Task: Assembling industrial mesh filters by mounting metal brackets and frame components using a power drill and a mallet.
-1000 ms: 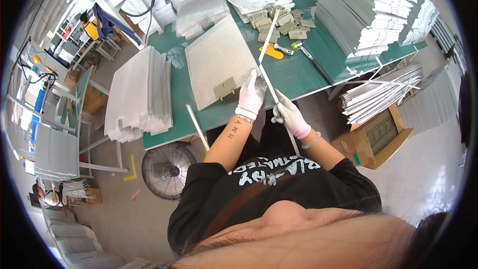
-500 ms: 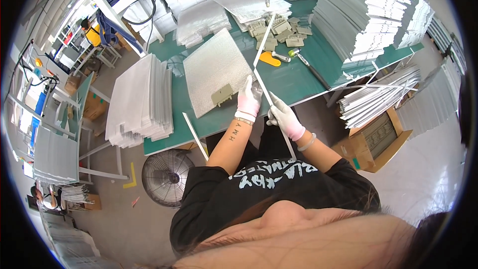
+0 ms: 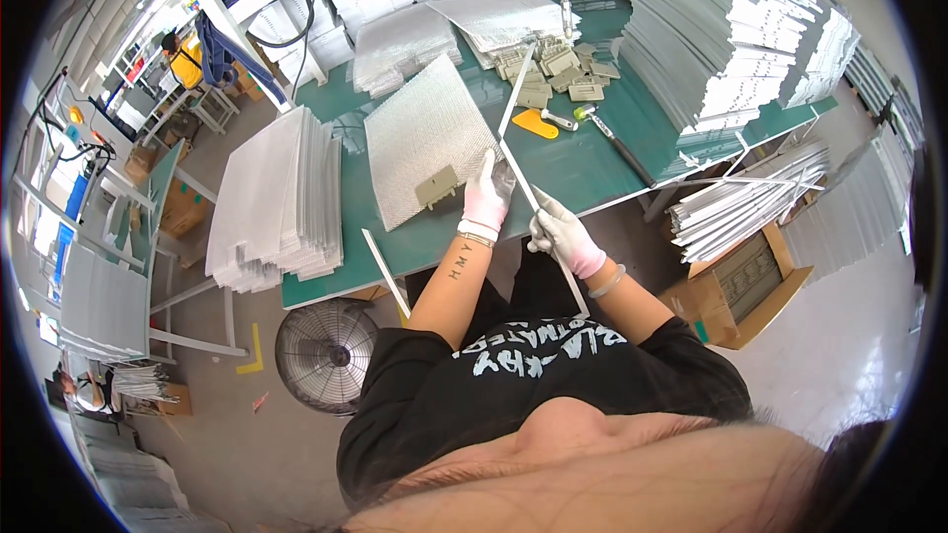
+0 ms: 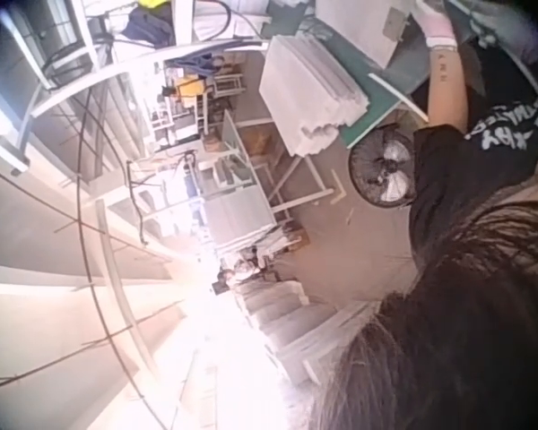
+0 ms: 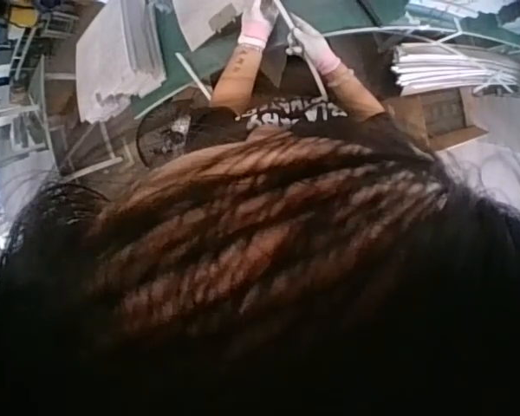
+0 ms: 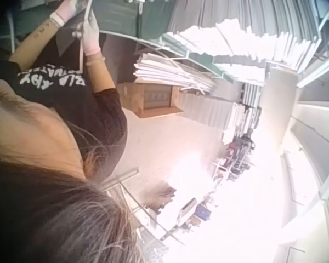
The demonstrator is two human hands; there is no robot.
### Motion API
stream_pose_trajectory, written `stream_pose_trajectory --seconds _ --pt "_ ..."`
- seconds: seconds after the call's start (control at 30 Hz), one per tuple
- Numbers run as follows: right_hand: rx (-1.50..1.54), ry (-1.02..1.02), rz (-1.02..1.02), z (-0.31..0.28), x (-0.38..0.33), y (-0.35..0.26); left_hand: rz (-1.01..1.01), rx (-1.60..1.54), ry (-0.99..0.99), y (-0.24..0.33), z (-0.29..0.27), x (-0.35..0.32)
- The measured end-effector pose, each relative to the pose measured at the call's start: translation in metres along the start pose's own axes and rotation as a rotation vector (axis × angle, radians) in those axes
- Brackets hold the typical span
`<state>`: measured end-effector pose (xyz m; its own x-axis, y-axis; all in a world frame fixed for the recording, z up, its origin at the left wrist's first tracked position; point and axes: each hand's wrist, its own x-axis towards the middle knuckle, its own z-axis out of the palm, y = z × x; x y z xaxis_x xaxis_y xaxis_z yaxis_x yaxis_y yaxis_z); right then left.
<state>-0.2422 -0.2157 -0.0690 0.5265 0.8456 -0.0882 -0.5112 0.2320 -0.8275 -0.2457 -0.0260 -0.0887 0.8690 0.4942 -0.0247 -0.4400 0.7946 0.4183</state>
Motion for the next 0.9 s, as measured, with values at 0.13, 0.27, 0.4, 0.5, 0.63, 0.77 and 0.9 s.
stream_pose_trajectory --seconds 0.13,0.27,0.4,0.5,0.63,0.77,0.9 --pt "-0.27 0.064 -0.011 0.015 -0.001 0.003 0.056 0.088 -0.03 0.004 -0.008 0.004" --pt "-0.432 0.074 -0.067 0.003 0.018 -0.009 0.018 0.152 0.043 -0.004 -0.001 -0.004" --pt "-0.624 -0.035 0.017 0.01 0.054 -0.05 0.0 0.185 0.08 -0.007 -0.006 -0.011" --pt "-0.802 0.071 -0.199 -0.017 0.137 -0.024 0.1 0.242 -0.109 -0.015 -0.015 -0.02" --pt "-0.593 0.022 0.227 -0.018 0.149 -0.034 -0.116 0.062 -0.014 -0.008 -0.013 -0.068" --pt "-0.391 -0.019 0.178 -0.04 0.123 -0.039 0.084 1.076 -0.165 0.081 0.028 -0.139" --pt "-0.223 -0.146 0.109 -0.017 0.115 -0.042 0.746 1.704 0.334 0.17 -0.068 -0.104"
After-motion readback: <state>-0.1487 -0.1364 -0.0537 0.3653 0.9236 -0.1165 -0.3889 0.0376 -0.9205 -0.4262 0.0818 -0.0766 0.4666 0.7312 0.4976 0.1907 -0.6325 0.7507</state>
